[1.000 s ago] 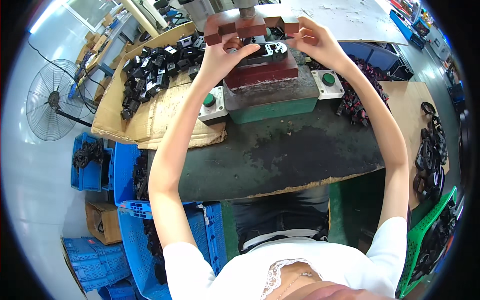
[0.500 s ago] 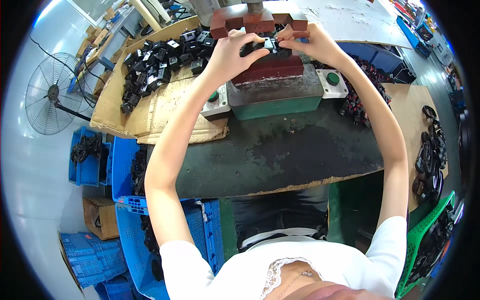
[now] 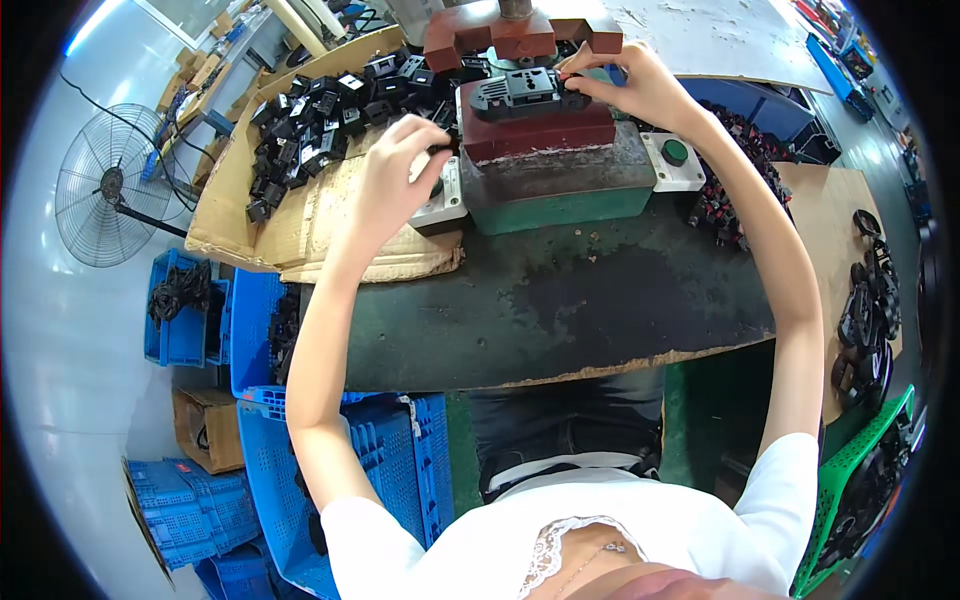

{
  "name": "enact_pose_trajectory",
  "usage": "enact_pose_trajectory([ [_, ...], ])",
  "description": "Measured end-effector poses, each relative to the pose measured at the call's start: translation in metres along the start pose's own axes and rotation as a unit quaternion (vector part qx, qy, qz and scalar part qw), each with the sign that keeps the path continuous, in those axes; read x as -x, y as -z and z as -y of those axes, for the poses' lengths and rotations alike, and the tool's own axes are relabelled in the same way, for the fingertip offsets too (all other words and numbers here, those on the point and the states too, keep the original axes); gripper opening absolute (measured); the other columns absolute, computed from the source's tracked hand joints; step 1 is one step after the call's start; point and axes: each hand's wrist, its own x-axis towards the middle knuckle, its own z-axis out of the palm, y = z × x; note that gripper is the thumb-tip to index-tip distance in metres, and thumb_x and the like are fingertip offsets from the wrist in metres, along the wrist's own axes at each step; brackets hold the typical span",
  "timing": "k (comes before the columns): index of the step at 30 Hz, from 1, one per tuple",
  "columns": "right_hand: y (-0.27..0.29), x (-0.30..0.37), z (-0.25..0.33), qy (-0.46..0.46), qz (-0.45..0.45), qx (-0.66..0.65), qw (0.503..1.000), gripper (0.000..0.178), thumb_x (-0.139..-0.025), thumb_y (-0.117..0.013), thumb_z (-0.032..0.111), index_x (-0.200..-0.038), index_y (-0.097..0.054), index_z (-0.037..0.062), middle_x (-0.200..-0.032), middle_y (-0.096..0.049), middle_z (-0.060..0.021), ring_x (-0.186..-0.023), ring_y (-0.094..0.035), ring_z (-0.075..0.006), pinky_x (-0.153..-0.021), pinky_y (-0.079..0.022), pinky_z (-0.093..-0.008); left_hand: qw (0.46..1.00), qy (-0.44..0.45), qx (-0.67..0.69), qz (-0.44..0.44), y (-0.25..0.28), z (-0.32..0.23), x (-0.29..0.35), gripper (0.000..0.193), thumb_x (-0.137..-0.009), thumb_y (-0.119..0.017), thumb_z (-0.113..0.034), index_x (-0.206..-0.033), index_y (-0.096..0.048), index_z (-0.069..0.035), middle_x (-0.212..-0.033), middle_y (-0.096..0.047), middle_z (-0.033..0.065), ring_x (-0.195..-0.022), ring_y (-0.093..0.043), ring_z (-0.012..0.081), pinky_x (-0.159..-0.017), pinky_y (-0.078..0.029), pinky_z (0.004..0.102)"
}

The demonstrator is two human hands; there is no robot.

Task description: The operator is assembling plastic component housings by placing them into a manual press machine and then sorting them into a bin.

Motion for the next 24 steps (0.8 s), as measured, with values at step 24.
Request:
enact_pose_trajectory([
  [24, 0.049, 0.099, 0.030, -0.077, 0.049, 0.102, 0.991, 0.016, -0.073, -0.068, 0.000, -0.084, -0.057, -0.0009, -0.080, -0.062, -0.0076, -0.077, -0.056, -0.0222, -0.072, -0.046, -0.0330, 0.992, -0.019, -0.125, -0.004, -0.013, 0.001, 0.042, 0.010, -0.076, -0.062, -0.005, -0.080, -0.053, -0.006, -0.079, -0.059, 0.0085, -0.083, -0.058, 0.0275, -0.090, -0.039, 0.0389],
])
